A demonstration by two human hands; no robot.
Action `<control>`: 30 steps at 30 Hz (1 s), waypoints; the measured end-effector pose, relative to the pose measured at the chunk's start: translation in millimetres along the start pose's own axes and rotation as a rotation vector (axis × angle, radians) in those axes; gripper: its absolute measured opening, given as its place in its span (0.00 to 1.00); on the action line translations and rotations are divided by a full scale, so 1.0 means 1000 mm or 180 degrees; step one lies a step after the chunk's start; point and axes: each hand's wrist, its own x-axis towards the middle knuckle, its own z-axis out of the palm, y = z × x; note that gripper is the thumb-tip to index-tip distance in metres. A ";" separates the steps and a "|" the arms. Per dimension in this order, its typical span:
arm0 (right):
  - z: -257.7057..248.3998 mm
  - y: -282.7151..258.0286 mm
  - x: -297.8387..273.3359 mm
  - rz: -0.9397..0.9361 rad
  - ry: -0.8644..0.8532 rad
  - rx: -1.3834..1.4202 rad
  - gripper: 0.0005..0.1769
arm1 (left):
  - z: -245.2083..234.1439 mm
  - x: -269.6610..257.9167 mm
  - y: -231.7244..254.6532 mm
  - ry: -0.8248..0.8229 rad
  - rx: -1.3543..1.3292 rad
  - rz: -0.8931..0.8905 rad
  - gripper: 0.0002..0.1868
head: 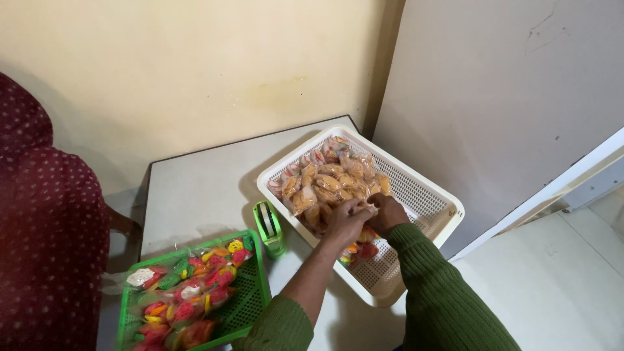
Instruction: A person is transferring individually wrapped food packets from a large white tray into a smaller green basket.
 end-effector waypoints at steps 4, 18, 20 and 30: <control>-0.018 -0.025 -0.023 -0.0049 -0.0023 0.0071 0.26 | -0.013 -0.001 -0.013 0.0129 -0.0162 0.0024 0.39; -0.023 -0.063 -0.045 -0.0392 0.0436 0.0199 0.24 | -0.092 -0.033 -0.048 -0.0110 0.0366 0.0473 0.34; -0.017 -0.074 -0.047 -0.0485 0.0449 0.0239 0.23 | -0.119 -0.046 -0.057 -0.0101 0.0409 0.0510 0.34; 0.021 -0.154 -0.080 -0.1538 0.0075 0.0311 0.18 | -0.224 -0.082 -0.111 0.0784 0.1043 0.0188 0.24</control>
